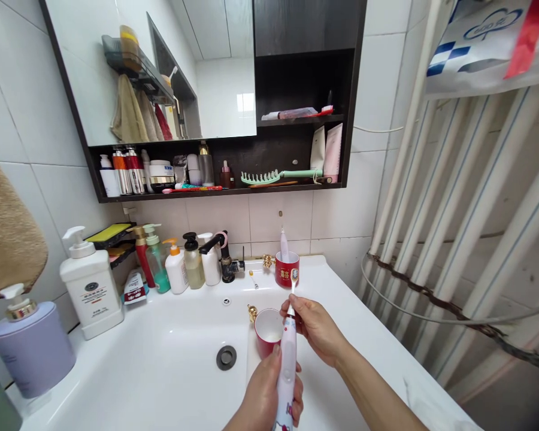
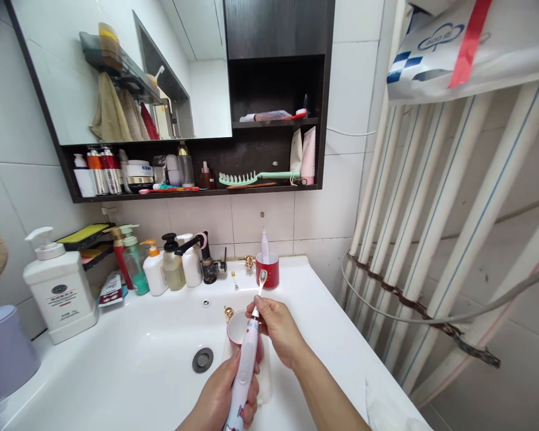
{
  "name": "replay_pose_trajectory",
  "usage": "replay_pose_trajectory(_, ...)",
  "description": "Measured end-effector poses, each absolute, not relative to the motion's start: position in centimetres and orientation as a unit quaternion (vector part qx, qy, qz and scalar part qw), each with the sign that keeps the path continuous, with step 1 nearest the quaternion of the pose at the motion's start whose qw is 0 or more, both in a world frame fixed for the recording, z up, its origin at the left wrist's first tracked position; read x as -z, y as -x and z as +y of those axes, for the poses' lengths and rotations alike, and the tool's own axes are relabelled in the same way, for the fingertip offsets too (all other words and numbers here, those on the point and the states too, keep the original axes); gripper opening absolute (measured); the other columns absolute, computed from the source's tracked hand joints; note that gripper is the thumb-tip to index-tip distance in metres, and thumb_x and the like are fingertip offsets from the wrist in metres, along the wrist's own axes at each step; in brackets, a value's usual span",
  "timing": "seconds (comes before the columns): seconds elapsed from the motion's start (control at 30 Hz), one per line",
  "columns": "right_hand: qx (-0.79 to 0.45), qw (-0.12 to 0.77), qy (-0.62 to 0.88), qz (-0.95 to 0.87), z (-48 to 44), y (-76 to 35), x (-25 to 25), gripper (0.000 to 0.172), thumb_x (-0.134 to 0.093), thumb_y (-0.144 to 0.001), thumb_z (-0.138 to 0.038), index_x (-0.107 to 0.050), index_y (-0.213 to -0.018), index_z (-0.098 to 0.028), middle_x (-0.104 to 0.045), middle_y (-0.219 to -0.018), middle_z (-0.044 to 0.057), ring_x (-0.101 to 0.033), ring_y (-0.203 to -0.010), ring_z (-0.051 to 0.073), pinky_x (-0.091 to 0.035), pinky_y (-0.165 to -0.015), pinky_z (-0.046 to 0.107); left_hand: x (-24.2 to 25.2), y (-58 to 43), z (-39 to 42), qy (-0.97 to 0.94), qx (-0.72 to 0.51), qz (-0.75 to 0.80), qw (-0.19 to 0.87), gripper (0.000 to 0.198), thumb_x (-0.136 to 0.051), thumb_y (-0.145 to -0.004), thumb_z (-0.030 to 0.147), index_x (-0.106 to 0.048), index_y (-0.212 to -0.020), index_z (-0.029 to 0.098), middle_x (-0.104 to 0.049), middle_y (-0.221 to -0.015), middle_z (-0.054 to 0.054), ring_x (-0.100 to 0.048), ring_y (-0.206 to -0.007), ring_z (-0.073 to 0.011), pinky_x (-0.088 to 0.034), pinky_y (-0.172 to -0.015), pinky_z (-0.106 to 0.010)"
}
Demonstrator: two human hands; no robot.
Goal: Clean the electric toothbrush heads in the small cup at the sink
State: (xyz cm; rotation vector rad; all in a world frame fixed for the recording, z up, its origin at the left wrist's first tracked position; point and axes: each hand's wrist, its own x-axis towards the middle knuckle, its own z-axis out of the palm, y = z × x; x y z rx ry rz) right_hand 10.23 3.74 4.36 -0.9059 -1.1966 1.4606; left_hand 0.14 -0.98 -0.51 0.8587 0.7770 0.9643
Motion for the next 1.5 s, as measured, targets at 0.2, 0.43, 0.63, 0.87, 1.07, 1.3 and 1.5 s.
replay_pose_trajectory(0.2,-0.599,0.5,0.352,-0.517,3.7,-10.4,-4.5,0.026,-0.047,-0.061,-0.04,-0.051,-0.058,-0.014,-0.049,-0.056,-0.001,-0.042,-0.05,0.007,-0.034,-0.051,0.02,0.6,0.0,-0.9,-0.391,-0.455,0.348,0.721,0.051,-0.031,-0.054,0.063,-0.039,-0.068,0.015,-0.043,-0.04,0.004,-0.036,-0.028,-0.0058,-0.023,-0.032,-0.02)
replay_pose_trajectory(0.43,-0.601,0.497,0.352,-0.517,3.6,-10.0,-4.6,0.026,-0.049,-0.06,-0.04,-0.05,-0.056,-0.014,-0.047,-0.054,-0.003,-0.041,-0.048,0.006,-0.034,-0.051,0.02,0.2,-0.1,-1.1,-0.392,-0.455,0.35,0.719,0.05,-0.033,-0.054,0.062,-0.038,-0.068,0.015,-0.042,-0.04,0.005,-0.035,-0.027,-0.0053,-0.023,-0.032,-0.02)
replay_pose_trajectory(0.63,-0.574,0.498,0.362,-0.541,3.5,-9.8,-4.6,0.027,-0.047,-0.061,-0.041,-0.047,-0.054,-0.015,-0.044,-0.051,-0.004,-0.039,-0.046,0.006,-0.033,-0.05,0.02,0.1,-0.1,-1.1,-0.421,-0.469,0.357,0.689,0.049,-0.031,-0.057,0.061,-0.039,-0.067,0.014,-0.043,-0.041,0.004,-0.035,-0.027,-0.0053,-0.023,-0.031,-0.019)
replay_pose_trajectory(0.87,-0.537,0.502,0.375,-0.565,3.2,-9.1,-4.6,0.028,-0.043,-0.064,-0.04,-0.044,-0.052,-0.015,-0.04,-0.046,-0.005,-0.036,-0.043,0.006,-0.032,-0.047,0.02,0.2,-0.1,-1.2,-0.436,-0.495,0.363,0.658,0.044,-0.028,-0.062,0.057,-0.038,-0.061,0.014,-0.042,-0.042,0.005,-0.035,-0.027,-0.0037,-0.023,-0.031,-0.017)
replay_pose_trajectory(1.07,-0.581,0.508,0.341,-0.537,3.1,-9.3,-4.3,0.025,-0.043,-0.066,-0.038,-0.048,-0.06,-0.015,-0.046,-0.054,-0.003,-0.039,-0.047,0.006,-0.032,-0.047,0.019,-0.1,0.0,-1.0,-0.422,-0.48,0.346,0.687,0.047,-0.03,-0.057,0.061,-0.037,-0.064,0.015,-0.041,-0.041,0.005,-0.034,-0.027,-0.0038,-0.022,-0.03,-0.017)
replay_pose_trajectory(1.3,-0.583,0.505,0.334,-0.542,3.2,-9.9,-4.6,0.023,-0.044,-0.065,-0.037,-0.049,-0.062,-0.015,-0.047,-0.056,-0.003,-0.04,-0.049,0.006,-0.033,-0.05,0.02,-0.1,0.0,-1.0,-0.418,-0.478,0.339,0.694,0.045,-0.029,-0.06,0.059,-0.037,-0.063,0.015,-0.042,-0.043,0.005,-0.034,-0.029,-0.0035,-0.023,-0.032,-0.018)
replay_pose_trajectory(1.5,-0.532,0.509,0.363,-0.571,3.5,-9.4,-4.1,0.025,-0.042,-0.066,-0.038,-0.045,-0.056,-0.015,-0.043,-0.05,-0.004,-0.038,-0.046,0.006,-0.032,-0.047,0.02,0.0,0.3,-1.0,-0.456,-0.497,0.366,0.641,0.045,-0.027,-0.061,0.059,-0.037,-0.057,0.015,-0.042,-0.042,0.004,-0.035,-0.029,-0.0038,-0.023,-0.033,-0.018)
